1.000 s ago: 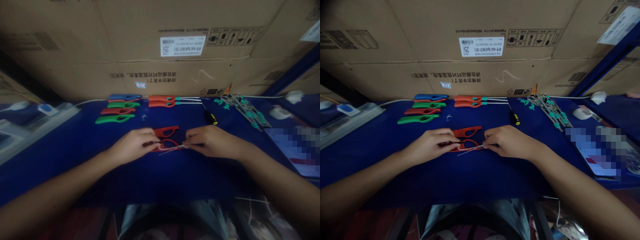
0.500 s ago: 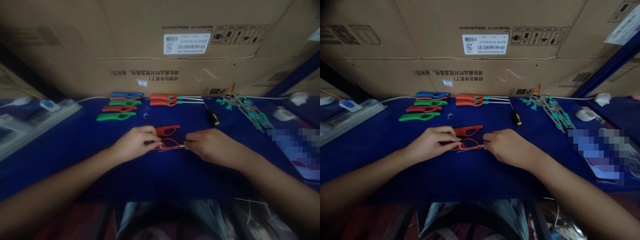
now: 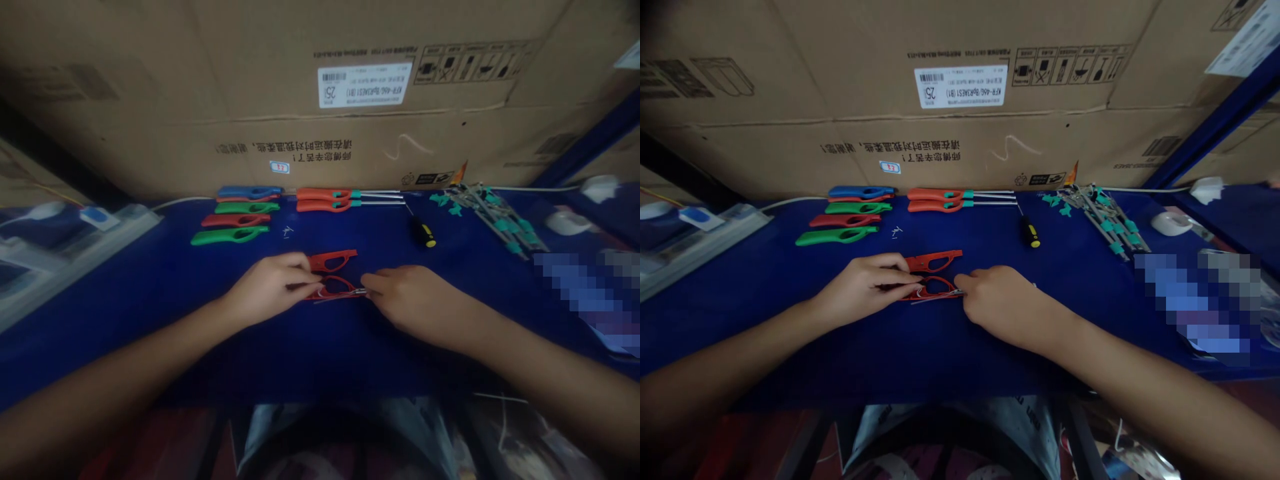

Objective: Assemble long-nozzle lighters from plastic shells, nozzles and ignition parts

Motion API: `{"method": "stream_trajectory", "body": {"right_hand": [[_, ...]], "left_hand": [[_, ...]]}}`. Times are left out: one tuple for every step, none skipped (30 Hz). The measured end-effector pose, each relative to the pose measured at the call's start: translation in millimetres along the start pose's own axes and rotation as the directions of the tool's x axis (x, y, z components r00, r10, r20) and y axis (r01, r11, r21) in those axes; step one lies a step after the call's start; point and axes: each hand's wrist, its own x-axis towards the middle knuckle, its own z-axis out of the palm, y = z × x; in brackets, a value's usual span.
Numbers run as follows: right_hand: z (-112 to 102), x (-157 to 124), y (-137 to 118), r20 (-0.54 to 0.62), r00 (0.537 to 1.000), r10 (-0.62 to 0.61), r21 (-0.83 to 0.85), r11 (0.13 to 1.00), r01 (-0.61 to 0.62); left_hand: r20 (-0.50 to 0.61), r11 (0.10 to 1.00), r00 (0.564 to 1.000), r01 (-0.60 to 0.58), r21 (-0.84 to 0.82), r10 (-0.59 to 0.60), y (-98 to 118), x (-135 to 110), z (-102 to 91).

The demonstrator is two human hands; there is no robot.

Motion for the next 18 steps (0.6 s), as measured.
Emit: {"method": "stream_trajectory", "body": {"right_hand": [[0.4, -0.6, 0.5, -0.009, 1.0, 0.001, 0.002, 1.0, -0.001], [1.0, -1.2, 0.9, -0.023, 1.0, 0.003, 0.004, 1.0, -0.003], [1.6, -1.9, 1.3, -0.038, 0.999, 0.004, 0.008, 1.0, -0.004], [2.2, -2.4, 1.5, -0.052, 0.999, 0.008, 0.013, 1.0, -0.007], [2.6, -2.9, 1.6, -0.062, 0.998, 0.011, 0.017, 1.0, -0.01], [2.9, -3.2, 1.7, -0.066, 0.998, 0.015, 0.02, 1.0, -0.014], [3.1, -3.4, 1.6, -0.066, 0.998, 0.019, 0.021, 1.0, -0.017], [3.1, -3.6, 1.6, -0.064, 0.998, 0.022, 0.022, 1.0, -0.02], [3.0, -3.8, 1.5, -0.063, 0.998, 0.023, 0.021, 1.0, -0.022], [2.9, -3.9, 1.5, -0.062, 0.998, 0.025, 0.021, 0.999, -0.023], [2.8, -4.0, 1.6, -0.064, 0.998, 0.024, 0.022, 0.999, -0.023], [2.8, -4.0, 1.7, -0.066, 0.998, 0.024, 0.025, 0.999, -0.022], [2.9, -4.1, 1.8, -0.07, 0.997, 0.023, 0.029, 0.999, -0.021], [3.0, -4.0, 1.9, -0.072, 0.997, 0.023, 0.034, 0.999, -0.021], [3.1, -3.9, 1.9, -0.076, 0.997, 0.024, 0.039, 0.999, -0.021], [3.2, -3.8, 1.9, -0.079, 0.997, 0.026, 0.044, 0.999, -0.023], [3.2, -3.7, 1.9, -0.082, 0.996, 0.028, 0.046, 0.999, -0.024], [3.1, -3.6, 1.9, -0.086, 0.996, 0.031, 0.046, 0.999, -0.027]], "left_hand": [[0.002, 1.0, 1.0, 0.002, 0.014, -0.002, 0.3, -0.3, 0.4], [0.004, 1.0, 1.0, 0.001, 0.029, -0.001, 0.7, -0.6, 0.8], [0.004, 0.999, 1.0, 0.0, 0.043, 0.0, 1.2, -0.9, 1.2], [0.002, 0.998, 1.0, -0.003, 0.055, 0.003, 1.8, -1.2, 1.6], [-0.001, 0.998, 1.0, -0.008, 0.068, 0.009, 2.3, -1.5, 2.1], [-0.004, 0.997, 1.0, -0.015, 0.079, 0.016, 2.7, -1.7, 2.5], [-0.008, 0.996, 1.0, -0.024, 0.091, 0.025, 3.0, -1.9, 3.0], [-0.011, 0.994, 0.999, -0.031, 0.105, 0.033, 3.3, -2.1, 3.4], [-0.014, 0.992, 0.999, -0.038, 0.12, 0.04, 3.5, -2.3, 3.8], [-0.018, 0.989, 0.999, -0.044, 0.138, 0.047, 3.7, -2.4, 4.2], [-0.022, 0.987, 0.998, -0.05, 0.156, 0.054, 4.0, -2.5, 4.6], [-0.024, 0.984, 0.998, -0.053, 0.173, 0.058, 4.3, -2.5, 4.9], [-0.028, 0.98, 0.998, -0.055, 0.189, 0.062, 4.6, -2.5, 5.3], [-0.031, 0.977, 0.997, -0.056, 0.204, 0.064, 5.1, -2.4, 5.8], [-0.034, 0.975, 0.997, -0.057, 0.216, 0.065, 5.5, -2.3, 6.2], [-0.035, 0.972, 0.997, -0.056, 0.23, 0.066, 6.0, -2.2, 6.5], [-0.034, 0.968, 0.997, -0.056, 0.245, 0.066, 6.4, -2.2, 6.7], [-0.033, 0.964, 0.997, -0.057, 0.261, 0.067, 6.9, -2.1, 6.6]]}}
